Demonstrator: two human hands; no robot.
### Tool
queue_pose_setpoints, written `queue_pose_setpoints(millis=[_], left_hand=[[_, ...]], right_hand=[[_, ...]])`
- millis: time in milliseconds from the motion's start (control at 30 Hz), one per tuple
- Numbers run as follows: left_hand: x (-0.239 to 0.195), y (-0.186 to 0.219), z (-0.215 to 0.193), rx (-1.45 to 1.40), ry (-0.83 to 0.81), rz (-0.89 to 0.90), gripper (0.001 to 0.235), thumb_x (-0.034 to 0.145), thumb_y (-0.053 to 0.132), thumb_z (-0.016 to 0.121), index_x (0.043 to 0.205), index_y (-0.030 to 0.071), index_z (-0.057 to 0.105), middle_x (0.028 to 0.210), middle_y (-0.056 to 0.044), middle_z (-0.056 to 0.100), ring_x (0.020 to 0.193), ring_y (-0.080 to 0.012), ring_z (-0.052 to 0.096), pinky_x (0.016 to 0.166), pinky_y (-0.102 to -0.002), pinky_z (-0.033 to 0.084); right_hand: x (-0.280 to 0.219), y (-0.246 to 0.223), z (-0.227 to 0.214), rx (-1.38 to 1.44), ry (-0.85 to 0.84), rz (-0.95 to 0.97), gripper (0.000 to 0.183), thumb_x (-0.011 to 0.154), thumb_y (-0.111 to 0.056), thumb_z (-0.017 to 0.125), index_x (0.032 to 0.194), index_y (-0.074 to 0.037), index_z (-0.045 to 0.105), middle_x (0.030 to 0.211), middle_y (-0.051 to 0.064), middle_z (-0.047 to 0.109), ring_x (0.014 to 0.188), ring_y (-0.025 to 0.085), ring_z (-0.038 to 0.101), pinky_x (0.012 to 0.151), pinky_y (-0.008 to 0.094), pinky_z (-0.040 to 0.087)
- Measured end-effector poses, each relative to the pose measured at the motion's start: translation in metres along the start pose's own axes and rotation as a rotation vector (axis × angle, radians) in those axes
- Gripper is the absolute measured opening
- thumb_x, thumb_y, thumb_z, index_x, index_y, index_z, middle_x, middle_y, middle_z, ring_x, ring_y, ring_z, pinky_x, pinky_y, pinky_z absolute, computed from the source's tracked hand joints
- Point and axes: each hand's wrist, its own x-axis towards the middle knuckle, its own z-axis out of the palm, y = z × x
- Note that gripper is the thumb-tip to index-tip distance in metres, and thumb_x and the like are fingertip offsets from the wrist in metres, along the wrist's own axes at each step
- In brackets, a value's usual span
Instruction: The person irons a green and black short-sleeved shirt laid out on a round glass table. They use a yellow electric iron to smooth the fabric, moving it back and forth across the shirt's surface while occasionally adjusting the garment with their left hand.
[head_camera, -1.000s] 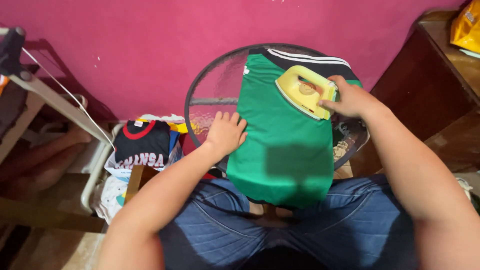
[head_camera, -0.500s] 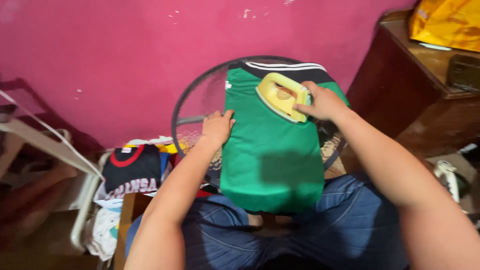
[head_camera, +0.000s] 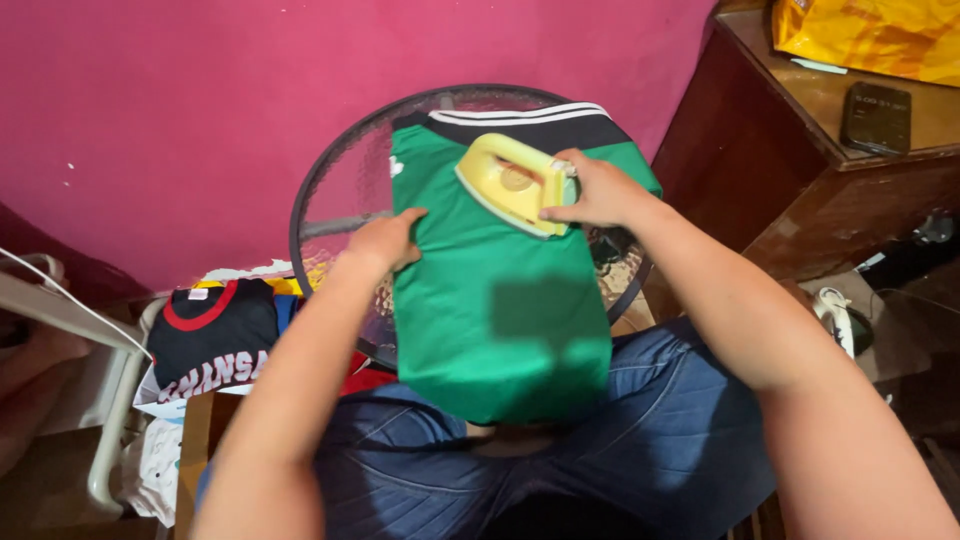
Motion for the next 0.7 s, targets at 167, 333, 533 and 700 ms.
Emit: queue_pose_setpoints(millis=[167,333,533,700], left_hand=[[-0.026,-0.041,0.013,0.147,-0.124,-0.068,0.084,0.083,0.033,0.076,0.158,0.031,0.037,0.127,-0.028,0.07,0.127,-0.0455,0.063,0.108,-0.06,0.046],[-0.105,-0.03,-0.021,0.056,-0.212,-0.132,0.085,0.084,0.032,0.074,0.157,0.026,0.032,0.129,-0.032,0.067,0.128,-0.0481,0.062,0.109,-0.06,0.046],[-0.101,-0.05,-0.012,0.243,0.062,-0.09,0.046,0.096,0.045,0.053,0.133,0.023,0.069,0.12,-0.022,0.075,0.116,-0.0399,0.07,0.099,-0.052,0.054],[-0.073,-0.045,0.027,0.349,0.264,0.084,0.056,0.101,0.04,0.047,0.156,0.027,0.048,0.151,-0.008,0.055,0.139,-0.0304,0.048,0.112,-0.05,0.038]], right_hand=[[-0.009,-0.038,0.008,0.072,-0.078,-0.15,0.074,0.082,-0.056,0.078,0.136,-0.013,0.051,0.119,0.028,0.068,0.119,0.047,0.063,0.101,0.057,0.051],[-0.018,-0.064,0.023,0.1,-0.1,-0.256,0.069,0.081,-0.051,0.08,0.13,-0.01,0.054,0.112,0.028,0.069,0.113,0.049,0.065,0.097,0.059,0.052],[-0.016,-0.068,0.03,0.027,-0.07,-0.216,0.07,0.077,-0.056,0.084,0.125,-0.013,0.056,0.107,0.023,0.067,0.111,0.045,0.066,0.094,0.054,0.053],[-0.008,-0.06,0.033,-0.009,-0.008,-0.18,0.073,0.082,-0.055,0.081,0.13,-0.005,0.057,0.107,0.027,0.072,0.105,0.047,0.07,0.087,0.056,0.058]])
